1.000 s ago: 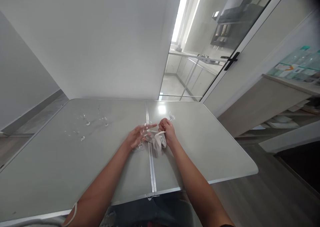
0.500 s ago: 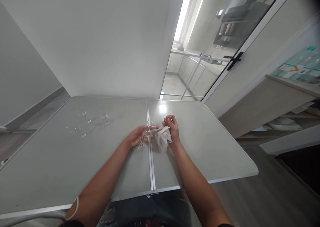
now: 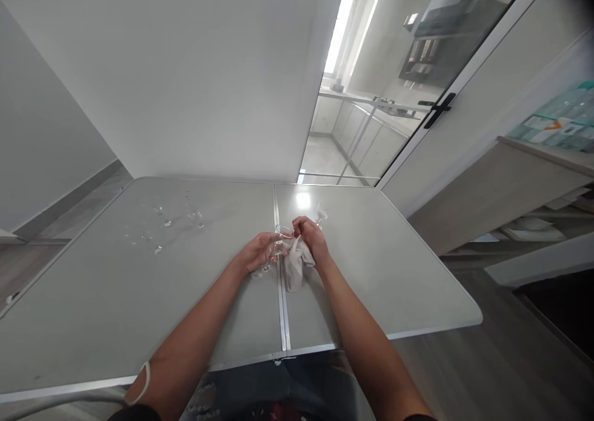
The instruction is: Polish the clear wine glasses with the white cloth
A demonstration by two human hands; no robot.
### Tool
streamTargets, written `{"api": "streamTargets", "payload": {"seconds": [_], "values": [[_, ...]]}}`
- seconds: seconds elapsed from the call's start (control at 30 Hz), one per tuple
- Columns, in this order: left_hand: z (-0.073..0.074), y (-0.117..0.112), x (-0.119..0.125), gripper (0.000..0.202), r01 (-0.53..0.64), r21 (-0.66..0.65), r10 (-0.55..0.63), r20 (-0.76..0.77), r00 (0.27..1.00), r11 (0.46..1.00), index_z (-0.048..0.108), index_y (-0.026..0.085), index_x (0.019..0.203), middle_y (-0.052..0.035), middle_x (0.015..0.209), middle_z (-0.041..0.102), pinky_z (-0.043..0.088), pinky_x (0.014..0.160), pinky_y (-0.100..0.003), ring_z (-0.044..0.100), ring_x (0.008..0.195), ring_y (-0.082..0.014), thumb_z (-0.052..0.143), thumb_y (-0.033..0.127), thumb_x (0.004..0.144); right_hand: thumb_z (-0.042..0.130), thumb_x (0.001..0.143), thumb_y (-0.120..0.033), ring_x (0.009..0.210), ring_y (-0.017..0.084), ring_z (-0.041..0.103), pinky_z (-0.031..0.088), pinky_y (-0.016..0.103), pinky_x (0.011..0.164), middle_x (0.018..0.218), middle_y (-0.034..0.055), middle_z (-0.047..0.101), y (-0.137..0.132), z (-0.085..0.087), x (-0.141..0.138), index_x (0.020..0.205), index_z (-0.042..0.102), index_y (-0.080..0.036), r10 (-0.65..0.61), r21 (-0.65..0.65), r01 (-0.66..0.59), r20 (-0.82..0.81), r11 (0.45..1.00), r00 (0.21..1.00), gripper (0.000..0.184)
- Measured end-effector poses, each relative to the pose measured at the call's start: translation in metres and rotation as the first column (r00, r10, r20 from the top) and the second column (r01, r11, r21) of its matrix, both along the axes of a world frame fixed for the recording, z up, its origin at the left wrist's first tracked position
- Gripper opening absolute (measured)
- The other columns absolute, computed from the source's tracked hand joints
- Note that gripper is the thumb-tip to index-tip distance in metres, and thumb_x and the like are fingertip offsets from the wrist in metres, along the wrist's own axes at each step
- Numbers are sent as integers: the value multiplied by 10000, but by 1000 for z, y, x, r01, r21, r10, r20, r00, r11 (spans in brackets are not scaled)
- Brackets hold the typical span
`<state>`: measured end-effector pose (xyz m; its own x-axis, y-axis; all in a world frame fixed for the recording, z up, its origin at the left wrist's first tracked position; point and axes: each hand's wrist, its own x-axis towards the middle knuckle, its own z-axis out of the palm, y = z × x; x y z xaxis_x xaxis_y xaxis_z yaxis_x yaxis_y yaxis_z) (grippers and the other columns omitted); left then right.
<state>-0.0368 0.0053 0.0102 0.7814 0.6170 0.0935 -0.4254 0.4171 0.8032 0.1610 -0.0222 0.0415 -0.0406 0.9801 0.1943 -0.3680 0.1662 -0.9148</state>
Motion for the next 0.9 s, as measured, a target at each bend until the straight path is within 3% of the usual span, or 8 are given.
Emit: {"api": "streamTargets", "payload": {"seconds": [0.17,0.3,0.47,0.57,0.63,0.7,0.77,0.9], "values": [[-1,2,-3,620,-29,-54,31,29,999,998,699,93,1262,-196,1151,697,550,574,-221,694,895,-230,753,521,817,571,698,-378,776,203,426,404,344,718,896,54,494,-1,2,3,915,622,-220,117,91,-120,44,989,992,273],[-4,7,-7,581,-202,-132,213,78,974,971,706,107,1239,-187,1325,638,573,581,-216,693,875,-196,737,519,831,587,578,-240,793,183,412,369,309,727,950,32,514,2,1,15,962,621,-228,94,125,-131,266,983,959,386],[-5,11,-11,509,-325,-200,352,122,928,924,714,144,1230,-133,1396,608,595,611,-213,686,885,-168,677,516,886,700,663,-212,839,175,493,392,298,775,990,19,593,6,-10,21,989,706,-238,81,102,-213,701,972,708,328],[-4,10,-9,501,-332,-193,357,115,927,923,722,142,1213,-132,1381,621,594,607,-221,690,883,-175,691,511,876,783,666,-227,814,170,531,410,303,775,949,18,619,8,-19,19,1003,731,-232,33,116,-204,794,972,608,341],[-3,9,-7,499,-333,-186,354,99,930,925,717,134,1219,-146,1364,632,592,611,-230,698,887,-185,694,498,878,774,705,-232,744,150,523,401,289,734,865,2,623,10,-23,18,934,733,-218,24,118,-206,815,971,579,232],[-3,9,-5,510,-335,-181,353,80,932,925,699,119,1245,-166,1336,645,587,618,-242,707,899,-200,696,477,882,743,754,-242,681,131,497,381,274,687,771,-16,605,11,-25,18,802,713,-206,17,130,-211,816,969,578,67],[-3,9,-4,532,-343,-179,360,74,930,922,679,100,1272,-181,1304,659,578,618,-249,713,902,-211,705,456,877,714,801,-275,654,127,485,375,269,662,715,-22,589,11,-23,18,731,684,-201,-26,166,-166,779,972,627,106],[-2,10,-4,530,-361,-174,380,92,920,916,679,95,1272,-169,1275,678,581,623,-254,717,893,-211,712,439,870,645,896,-401,722,140,521,412,260,673,779,-6,601,12,-17,18,755,637,-204,-255,235,145,555,961,792,242]]}}
